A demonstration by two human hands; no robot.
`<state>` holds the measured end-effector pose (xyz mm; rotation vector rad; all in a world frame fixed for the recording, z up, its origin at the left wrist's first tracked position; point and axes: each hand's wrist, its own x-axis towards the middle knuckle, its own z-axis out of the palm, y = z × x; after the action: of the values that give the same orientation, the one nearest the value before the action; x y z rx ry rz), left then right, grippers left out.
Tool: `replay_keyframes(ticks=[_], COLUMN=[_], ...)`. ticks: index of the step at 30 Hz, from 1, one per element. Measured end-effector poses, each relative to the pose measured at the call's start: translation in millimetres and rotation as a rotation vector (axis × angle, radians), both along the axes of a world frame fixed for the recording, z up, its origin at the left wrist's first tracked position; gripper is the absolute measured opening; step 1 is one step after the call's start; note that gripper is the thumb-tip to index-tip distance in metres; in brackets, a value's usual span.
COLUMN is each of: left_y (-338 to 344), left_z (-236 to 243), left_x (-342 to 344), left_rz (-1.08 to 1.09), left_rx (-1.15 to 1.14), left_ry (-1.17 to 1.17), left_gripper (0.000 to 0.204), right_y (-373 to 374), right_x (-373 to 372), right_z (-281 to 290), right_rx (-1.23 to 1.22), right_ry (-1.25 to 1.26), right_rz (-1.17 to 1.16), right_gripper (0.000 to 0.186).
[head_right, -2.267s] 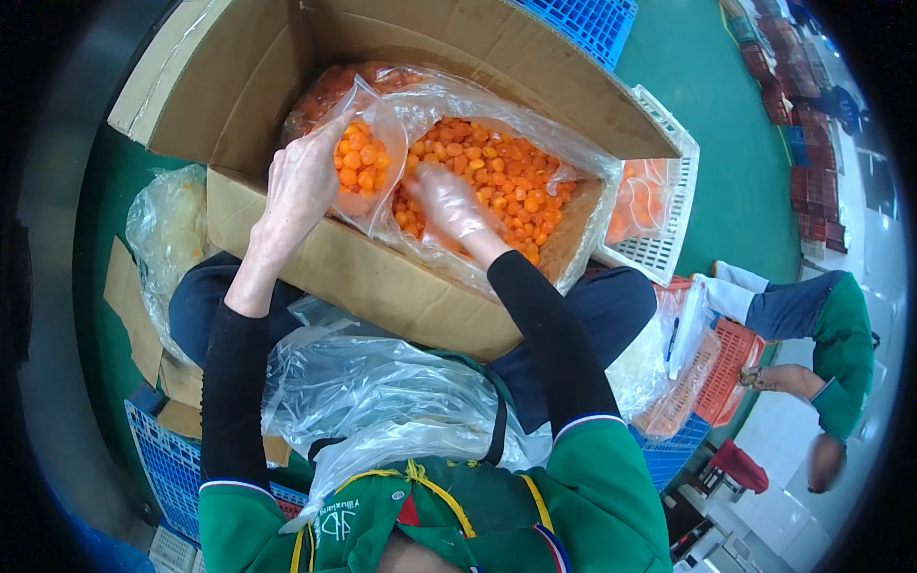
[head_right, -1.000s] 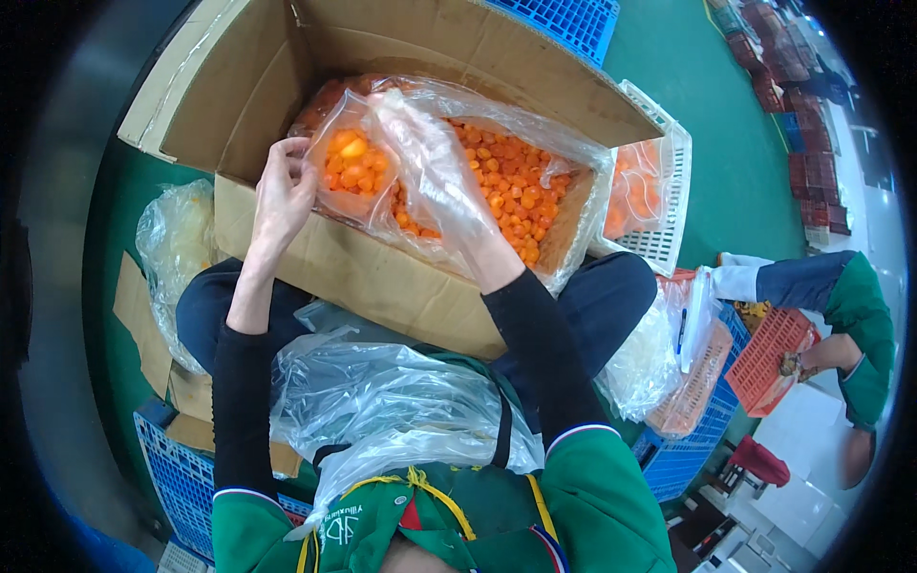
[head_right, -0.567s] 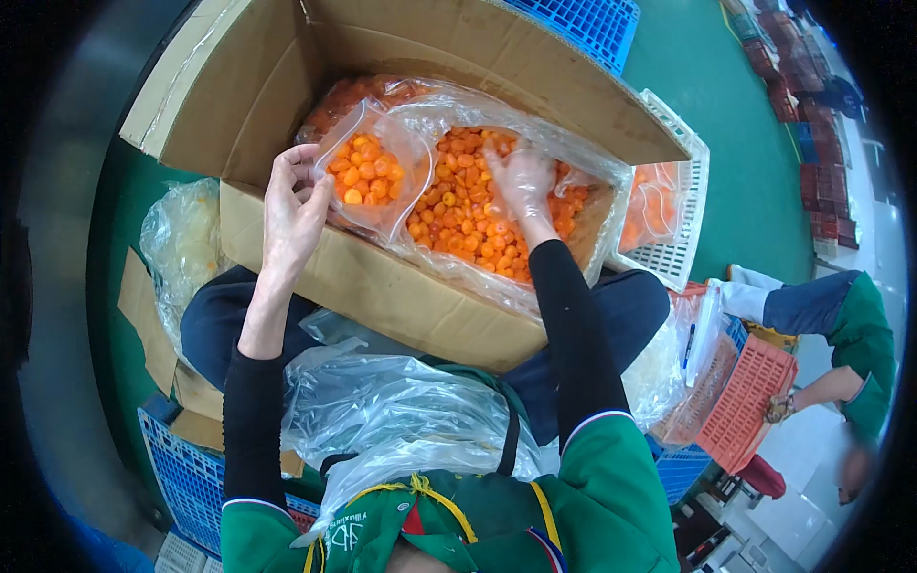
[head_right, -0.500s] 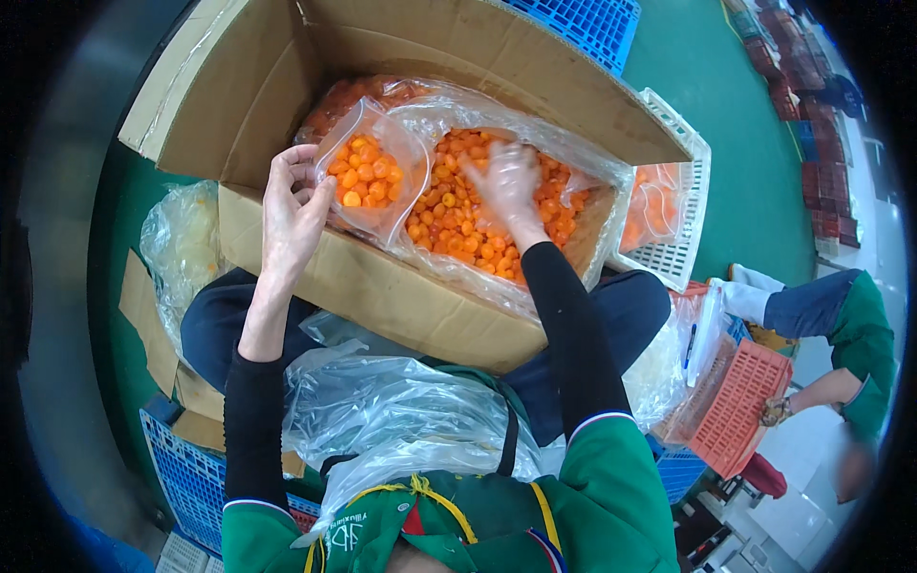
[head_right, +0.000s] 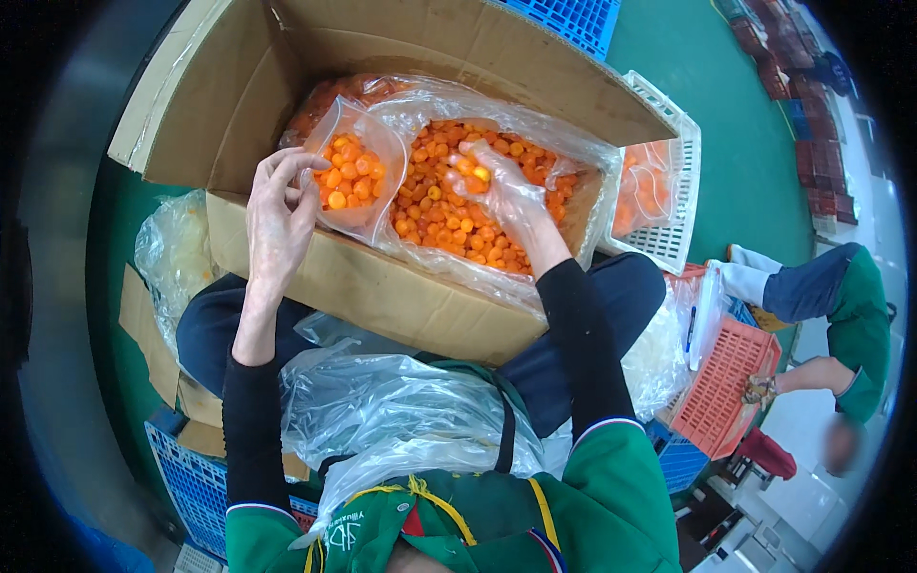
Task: The person scoops small orange vegetables from a large cardboard box and places them into a clear plastic bag. The person continues to fill the bag with the vegetables using both hands.
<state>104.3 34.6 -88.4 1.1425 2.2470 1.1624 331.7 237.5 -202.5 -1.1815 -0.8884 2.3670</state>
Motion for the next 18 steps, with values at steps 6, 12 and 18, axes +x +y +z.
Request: replay_keyframes(ticks=[6,12,18], left_y=[0,-2,-2], left_z=[-9,-8,-10], left_x=[0,5,3], left_rz=[-0.057,-0.109,-0.152], left_rx=[-0.035,-0.048,-0.101], left_ry=[0.122,0.178,0.216], left_gripper=[0.035,0.037,0.039], right_y=[-9,-21,-25], right_x=[7,5,5], right_z=[3,18,20], right_rx=[-0.344,-0.332,-0.261], right_ry=[0.384,0.476,0.416], right_rz=[-0.181,-0.157,-0.106], right_gripper=[0.053,0.056,0.057])
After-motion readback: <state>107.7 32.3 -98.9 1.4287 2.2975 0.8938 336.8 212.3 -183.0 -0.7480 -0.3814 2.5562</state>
